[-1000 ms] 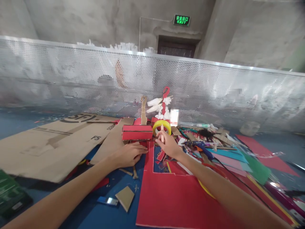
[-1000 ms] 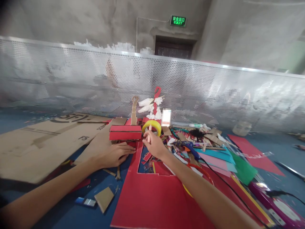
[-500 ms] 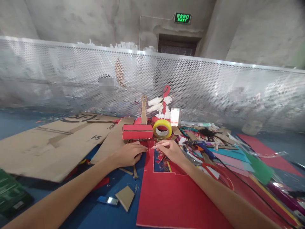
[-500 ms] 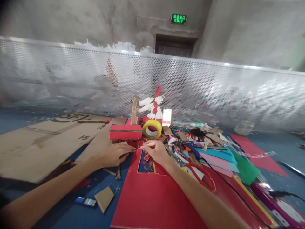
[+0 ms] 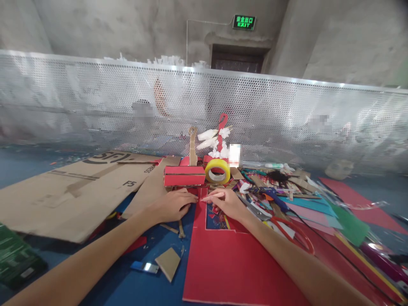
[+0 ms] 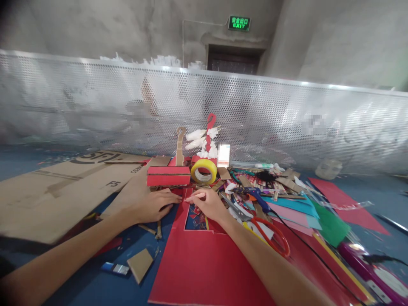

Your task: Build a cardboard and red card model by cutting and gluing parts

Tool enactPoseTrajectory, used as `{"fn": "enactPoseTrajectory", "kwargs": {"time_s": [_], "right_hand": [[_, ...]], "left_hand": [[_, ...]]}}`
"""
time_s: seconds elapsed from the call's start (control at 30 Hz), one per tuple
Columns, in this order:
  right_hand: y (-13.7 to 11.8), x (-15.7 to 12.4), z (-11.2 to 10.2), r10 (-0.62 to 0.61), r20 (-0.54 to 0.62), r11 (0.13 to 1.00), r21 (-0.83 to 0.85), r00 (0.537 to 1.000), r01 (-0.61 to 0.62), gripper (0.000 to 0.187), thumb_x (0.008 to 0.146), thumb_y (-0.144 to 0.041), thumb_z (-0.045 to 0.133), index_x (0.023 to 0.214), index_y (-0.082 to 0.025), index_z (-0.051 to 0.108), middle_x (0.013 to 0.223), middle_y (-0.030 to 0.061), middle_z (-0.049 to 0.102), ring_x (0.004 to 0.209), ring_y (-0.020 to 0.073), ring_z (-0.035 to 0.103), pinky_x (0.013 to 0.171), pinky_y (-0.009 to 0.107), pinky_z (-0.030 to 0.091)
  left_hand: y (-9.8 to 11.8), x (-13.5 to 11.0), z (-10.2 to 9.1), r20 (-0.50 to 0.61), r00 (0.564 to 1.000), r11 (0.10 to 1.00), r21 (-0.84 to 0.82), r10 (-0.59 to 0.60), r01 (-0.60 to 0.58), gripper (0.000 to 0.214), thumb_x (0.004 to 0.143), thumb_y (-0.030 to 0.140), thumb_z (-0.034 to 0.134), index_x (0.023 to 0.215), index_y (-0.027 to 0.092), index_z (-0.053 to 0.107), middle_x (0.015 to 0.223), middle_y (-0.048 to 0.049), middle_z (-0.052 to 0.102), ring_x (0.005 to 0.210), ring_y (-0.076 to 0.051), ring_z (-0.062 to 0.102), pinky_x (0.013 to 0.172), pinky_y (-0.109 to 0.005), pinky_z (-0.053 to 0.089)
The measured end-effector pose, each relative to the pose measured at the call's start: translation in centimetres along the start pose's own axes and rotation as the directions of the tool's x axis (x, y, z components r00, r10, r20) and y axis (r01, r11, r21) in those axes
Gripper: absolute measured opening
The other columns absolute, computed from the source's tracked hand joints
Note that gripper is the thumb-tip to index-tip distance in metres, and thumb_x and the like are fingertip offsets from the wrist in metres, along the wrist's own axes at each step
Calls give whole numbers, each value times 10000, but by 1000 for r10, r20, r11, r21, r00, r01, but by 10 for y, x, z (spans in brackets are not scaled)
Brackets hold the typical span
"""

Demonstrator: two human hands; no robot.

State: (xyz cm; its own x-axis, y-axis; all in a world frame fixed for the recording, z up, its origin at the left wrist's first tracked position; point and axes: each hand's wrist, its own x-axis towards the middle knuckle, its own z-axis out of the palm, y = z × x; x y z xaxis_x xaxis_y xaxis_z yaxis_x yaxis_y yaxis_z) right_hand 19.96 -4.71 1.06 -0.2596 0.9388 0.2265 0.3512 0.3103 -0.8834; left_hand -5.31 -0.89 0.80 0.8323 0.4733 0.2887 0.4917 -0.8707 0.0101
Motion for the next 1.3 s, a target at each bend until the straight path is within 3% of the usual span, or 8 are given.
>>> {"fn": "enactPoseTrajectory", "kwargs": {"time_s": [0.47,0.63,1.3], "right_hand": [[-1,-1,0,32,6,999,34,999,-33,204,840,-261,545,833,-158,721,911,72,790,565,142,660,524,222,502],[-1,-1,0,31,23,999,29,999,-31,205,826,-267,565,794,-162,737,803,61,783,632,171,692,554,230,501],[-1,-5,0,43,36,999,21,998,-44,191,818,-267,573,758,-147,710,728,64,770,598,164,658,551,233,463]], "left_hand": [[2,1,-2,9,1000,1000,3,-2,2,371,923,156,470,1235,229,657,1258,-25,699,1142,-207,613,1051,-361,440],[1,0,0,-11,1000,1000,-3,-7,7,386,911,150,481,1238,252,659,1256,-15,699,1135,-199,616,1049,-351,442],[4,2,-5,2,1000,1000,-6,-3,3,381,911,154,473,1235,228,661,1253,-37,701,1125,-210,618,1050,-368,446]]}}
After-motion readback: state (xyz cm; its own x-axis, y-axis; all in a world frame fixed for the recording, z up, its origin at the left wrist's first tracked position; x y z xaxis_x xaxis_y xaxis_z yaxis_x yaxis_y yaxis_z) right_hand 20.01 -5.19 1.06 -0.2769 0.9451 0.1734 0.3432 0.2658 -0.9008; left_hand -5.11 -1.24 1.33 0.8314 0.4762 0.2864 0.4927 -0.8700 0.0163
